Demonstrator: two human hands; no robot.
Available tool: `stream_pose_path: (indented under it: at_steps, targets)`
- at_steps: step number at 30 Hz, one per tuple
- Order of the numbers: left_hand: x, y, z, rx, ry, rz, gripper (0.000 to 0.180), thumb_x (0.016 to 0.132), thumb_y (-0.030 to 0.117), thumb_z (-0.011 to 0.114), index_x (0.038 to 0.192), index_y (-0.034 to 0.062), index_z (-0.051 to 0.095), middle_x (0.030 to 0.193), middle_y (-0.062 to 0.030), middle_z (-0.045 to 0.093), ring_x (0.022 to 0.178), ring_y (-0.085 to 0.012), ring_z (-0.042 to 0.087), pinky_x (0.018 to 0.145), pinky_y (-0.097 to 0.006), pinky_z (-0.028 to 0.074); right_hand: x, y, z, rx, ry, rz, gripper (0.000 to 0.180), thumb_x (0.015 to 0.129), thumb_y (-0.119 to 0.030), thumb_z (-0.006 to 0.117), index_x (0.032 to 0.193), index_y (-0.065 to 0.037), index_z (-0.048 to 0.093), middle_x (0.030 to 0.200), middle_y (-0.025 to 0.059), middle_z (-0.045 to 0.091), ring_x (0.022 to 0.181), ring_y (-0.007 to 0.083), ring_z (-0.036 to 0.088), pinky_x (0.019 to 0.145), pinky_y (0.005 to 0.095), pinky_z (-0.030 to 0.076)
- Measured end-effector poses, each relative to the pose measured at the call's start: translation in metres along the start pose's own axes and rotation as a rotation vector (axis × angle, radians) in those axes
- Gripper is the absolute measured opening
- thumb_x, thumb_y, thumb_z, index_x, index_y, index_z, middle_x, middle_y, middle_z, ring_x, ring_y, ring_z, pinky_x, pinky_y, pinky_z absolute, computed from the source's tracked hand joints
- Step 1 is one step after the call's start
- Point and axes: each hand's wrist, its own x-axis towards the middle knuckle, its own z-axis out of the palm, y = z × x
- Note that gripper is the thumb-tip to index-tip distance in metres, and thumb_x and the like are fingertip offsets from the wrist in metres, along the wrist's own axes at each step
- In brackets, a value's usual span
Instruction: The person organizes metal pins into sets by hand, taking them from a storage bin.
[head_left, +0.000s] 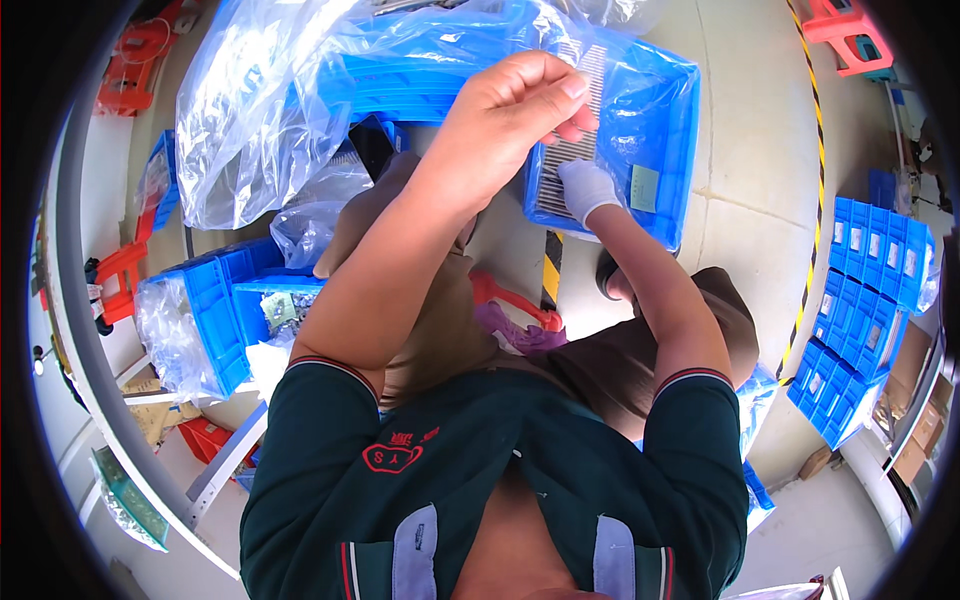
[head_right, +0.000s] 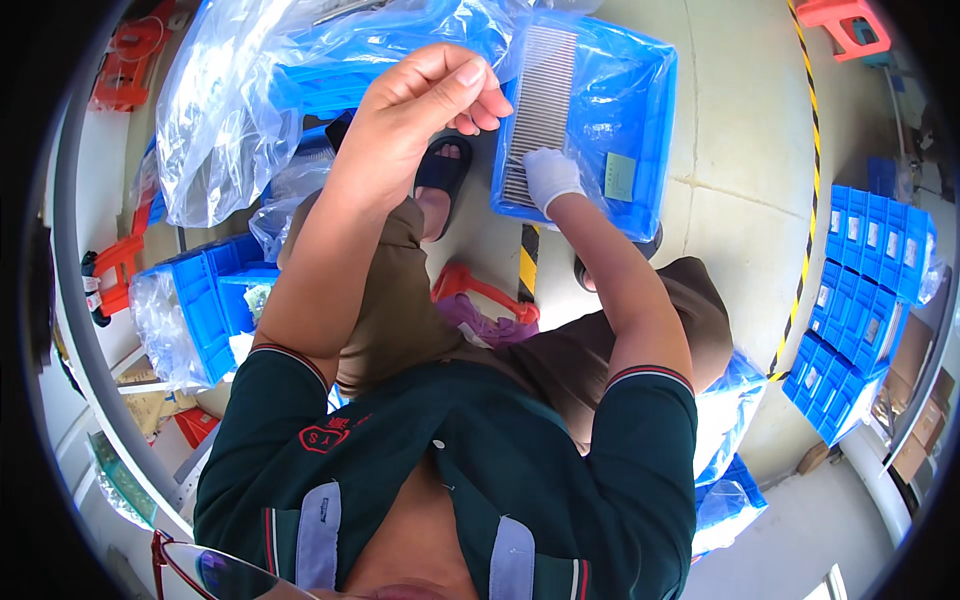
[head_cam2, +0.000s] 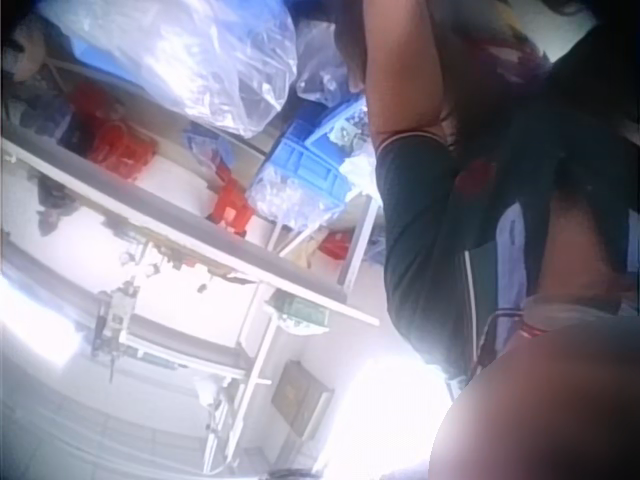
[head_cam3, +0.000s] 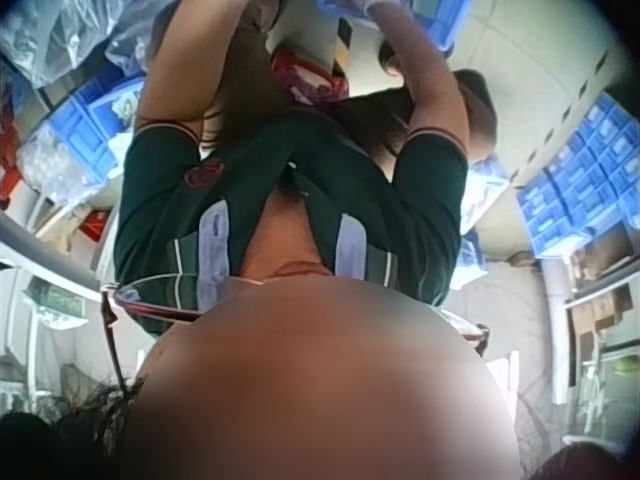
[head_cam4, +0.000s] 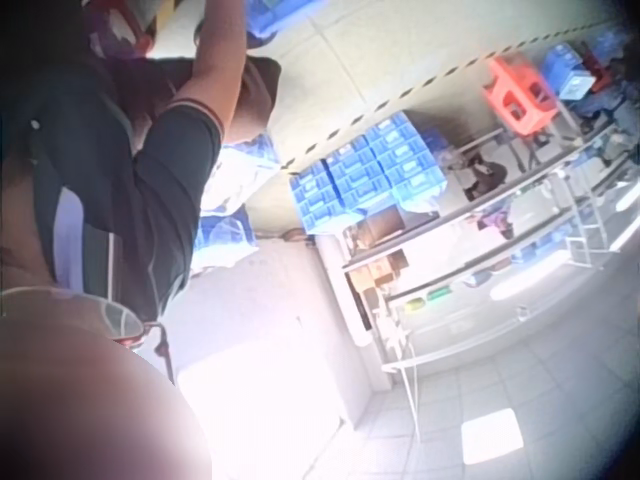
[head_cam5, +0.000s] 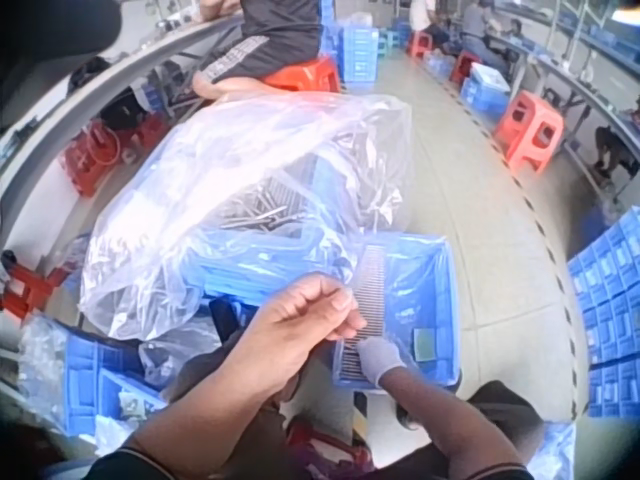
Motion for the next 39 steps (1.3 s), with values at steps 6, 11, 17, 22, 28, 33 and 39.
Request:
stream_pose_path:
  at_steps: [6, 11, 17, 22, 28, 33, 39]
  targets:
    - [-0.002, -0.001, -0.001, 0.01, -0.003, -0.004, 0.024, 0.093, 0.027, 0.049, 0.089, 0.0058, 0.06, 0.083, -0.005, 0.064, 0.076, -0.0115, 0.057, 0.071, -0.025, 0.044, 0.008, 0.011, -0.003, -0.1, 0.114, -0.096, 0.015, 0.08, -0.011, 0.054, 0.093, -0.011, 0.062, 0.094, 0.0098, 0.063, 0.09, 0.0272, 0.062, 0.074, 0.0385, 0.052]
    - [-0.002, -0.001, -0.002, 0.004, -0.001, 0.002, 0.025, 0.093, 0.027, 0.048, 0.09, 0.0058, 0.06, 0.084, -0.0051, 0.064, 0.076, -0.0117, 0.057, 0.071, -0.025, 0.044, 0.018, 0.018, -0.001, -0.086, 0.122, -0.094, 0.017, 0.08, -0.01, 0.052, 0.093, -0.013, 0.062, 0.093, 0.0101, 0.062, 0.09, 0.0278, 0.062, 0.073, 0.0387, 0.052]
    - [-0.002, -0.001, -0.002, -0.007, -0.008, -0.006, 0.025, 0.093, 0.028, 0.049, 0.091, 0.0057, 0.06, 0.084, -0.0056, 0.064, 0.077, -0.0117, 0.057, 0.071, -0.025, 0.044, 0.021, 0.013, 0.002, -0.025, 0.12, -0.032, 0.017, 0.08, -0.01, 0.051, 0.092, -0.014, 0.063, 0.091, 0.0098, 0.062, 0.09, 0.0278, 0.061, 0.074, 0.0394, 0.051]
    - [-0.003, 0.0, -0.002, 0.003, -0.008, -0.016, 0.024, 0.093, 0.028, 0.05, 0.091, 0.0056, 0.06, 0.084, -0.0053, 0.064, 0.077, -0.0115, 0.057, 0.071, -0.025, 0.043, 0.017, 0.008, 0.009, -0.014, 0.191, -0.095, 0.016, 0.079, -0.01, 0.051, 0.091, -0.013, 0.063, 0.091, 0.0102, 0.062, 0.09, 0.0281, 0.061, 0.075, 0.0401, 0.05]
    - [-0.005, 0.003, -0.002, -0.009, -0.004, -0.035, 0.024, 0.092, 0.027, 0.051, 0.092, 0.0056, 0.06, 0.085, -0.0048, 0.064, 0.078, -0.011, 0.057, 0.071, -0.025, 0.043, 0.03, 0.04, 0.031, 0.304, 0.379, 0.168, 0.021, 0.079, -0.017, 0.053, 0.096, -0.011, 0.064, 0.09, 0.0152, 0.063, 0.087, 0.0304, 0.061, 0.075, 0.0415, 0.048]
    - [-0.005, 0.003, -0.001, -0.062, -0.002, -0.033, 0.023, 0.091, 0.028, 0.053, 0.093, 0.0058, 0.06, 0.084, -0.0041, 0.064, 0.078, -0.0104, 0.057, 0.071, -0.025, 0.043, 0.025, 0.064, 0.048, 1.767, 0.153, 0.863, 0.051, 0.087, -0.05, 0.048, 0.115, -0.009, 0.057, 0.105, 0.0126, 0.063, 0.099, 0.0272, 0.058, 0.08, 0.0398, 0.046]
    - [-0.007, 0.003, -0.002, -0.054, 0.0, -0.052, 0.024, 0.09, 0.029, 0.055, 0.095, 0.0057, 0.061, 0.084, -0.0039, 0.064, 0.077, -0.0099, 0.057, 0.071, -0.024, 0.043, 0.019, 0.023, 0.039, 2.181, -0.146, 0.529, 0.061, 0.095, -0.054, 0.015, 0.135, -0.014, 0.037, 0.129, 0.0067, 0.049, 0.119, 0.0217, 0.045, 0.101, 0.0353, 0.034]
